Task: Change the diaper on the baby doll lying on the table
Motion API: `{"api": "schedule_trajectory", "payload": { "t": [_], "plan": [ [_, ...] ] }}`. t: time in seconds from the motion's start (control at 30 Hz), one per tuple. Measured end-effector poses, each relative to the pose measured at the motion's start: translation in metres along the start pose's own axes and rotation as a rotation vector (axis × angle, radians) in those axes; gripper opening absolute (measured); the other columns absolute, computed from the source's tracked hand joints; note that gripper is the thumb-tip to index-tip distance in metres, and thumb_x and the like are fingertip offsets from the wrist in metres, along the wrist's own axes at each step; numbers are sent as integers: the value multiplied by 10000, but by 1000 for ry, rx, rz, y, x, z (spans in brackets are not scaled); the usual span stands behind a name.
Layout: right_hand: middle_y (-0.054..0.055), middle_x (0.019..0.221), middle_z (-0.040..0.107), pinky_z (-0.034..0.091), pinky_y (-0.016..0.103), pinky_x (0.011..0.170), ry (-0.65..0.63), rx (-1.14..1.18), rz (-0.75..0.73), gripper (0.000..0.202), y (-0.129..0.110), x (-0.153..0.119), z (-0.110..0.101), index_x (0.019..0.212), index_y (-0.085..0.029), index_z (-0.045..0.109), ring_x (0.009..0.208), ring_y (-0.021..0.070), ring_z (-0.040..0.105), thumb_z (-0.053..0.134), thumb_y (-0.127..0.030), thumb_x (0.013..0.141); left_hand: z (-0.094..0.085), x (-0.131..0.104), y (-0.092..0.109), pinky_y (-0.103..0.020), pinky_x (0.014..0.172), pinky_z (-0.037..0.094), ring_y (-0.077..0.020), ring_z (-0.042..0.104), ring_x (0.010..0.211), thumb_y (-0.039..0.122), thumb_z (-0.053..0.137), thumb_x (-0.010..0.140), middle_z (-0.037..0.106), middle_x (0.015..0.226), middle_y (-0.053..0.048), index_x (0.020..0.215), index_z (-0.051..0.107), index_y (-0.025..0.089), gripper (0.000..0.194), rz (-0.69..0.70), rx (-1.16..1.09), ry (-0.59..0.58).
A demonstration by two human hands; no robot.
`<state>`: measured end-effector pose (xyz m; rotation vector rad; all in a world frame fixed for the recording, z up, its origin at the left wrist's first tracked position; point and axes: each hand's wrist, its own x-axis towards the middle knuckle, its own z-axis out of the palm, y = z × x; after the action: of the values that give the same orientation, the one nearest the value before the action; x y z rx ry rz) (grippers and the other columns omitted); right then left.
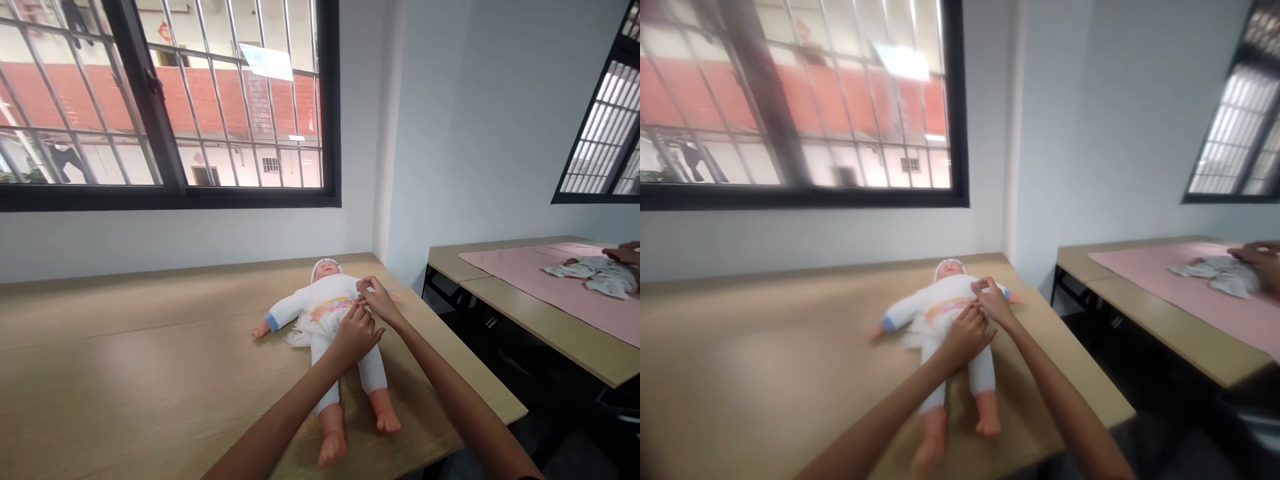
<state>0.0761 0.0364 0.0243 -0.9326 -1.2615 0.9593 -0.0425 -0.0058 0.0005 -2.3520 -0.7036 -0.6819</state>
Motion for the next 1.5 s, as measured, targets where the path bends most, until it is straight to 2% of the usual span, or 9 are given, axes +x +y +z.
{"api": "schedule_trajectory", "payload": {
  "t": [0.13,0.23,0.33,0.57,0.73,0.9,1.33,1.43,1.5],
  "plan": [
    [3,862,605,528,295,634,127,248,40,366,12,1,-19,840,-220,485,634,140,656,675,-496,693,-4,-1,0,-469,1010,392,-313,575,1064,434,469,894,673,1004,-168,990,677,69,431,-82,41,-7],
    [-10,764,593,512,276,580,343,204,11,340,30,3,-34,800,-214,476,595,145,650,643,-494,705,-6,-3,0,-497,1004,385,-341,554,1117,501,451,887,632,1125,-223,1082,643,47,530,-167,43,-16],
    [-26,691,580,466,251,497,449,101,5,307,50,2,-43,791,-219,479,515,123,592,587,-501,733,-6,-4,0,-495,993,393,-351,551,1138,502,436,893,627,1157,-217,1123,635,71,528,-196,48,-51],
    [-48,625,535,392,221,406,414,-25,-12,284,79,-2,-42,786,-226,490,435,100,493,559,-498,742,-6,-5,-1,-515,1017,369,-383,501,1214,562,408,883,582,1268,-218,1240,583,72,631,-303,59,-90],
    [-45,626,545,376,221,373,410,-24,9,285,80,-3,-40,790,-229,495,410,96,475,586,-491,725,-4,-5,-1,-557,1077,279,-386,459,1259,600,384,875,560,1294,-235,1269,559,46,702,-353,18,-72],
    [-53,612,530,381,225,375,373,-70,27,286,83,-5,-41,793,-229,488,417,100,478,550,-506,750,-3,-6,-1,-609,1075,237,-404,407,1297,700,388,817,503,1356,-236,1322,521,103,793,-384,-7,-67],
    [-65,577,516,367,214,363,343,-32,51,306,79,-8,-40,792,-230,487,395,95,460,580,-517,740,-3,-7,3,-626,1082,202,-383,340,1352,693,449,797,481,1383,-216,1328,521,201,728,-374,-29,-30],
    [-61,585,523,379,219,380,336,-54,42,300,82,-6,-41,786,-230,485,405,94,460,575,-513,745,-14,0,-7,-624,1076,212,-367,344,1352,648,437,833,472,1402,-184,1345,492,243,655,-388,-67,-26],
    [-59,591,522,369,216,376,335,-56,44,296,85,-5,-41,780,-231,478,409,94,461,574,-509,744,-31,2,-28,-606,1055,262,-350,405,1311,588,396,878,513,1372,-154,1315,504,247,565,-470,-112,-39]
  ]
}}
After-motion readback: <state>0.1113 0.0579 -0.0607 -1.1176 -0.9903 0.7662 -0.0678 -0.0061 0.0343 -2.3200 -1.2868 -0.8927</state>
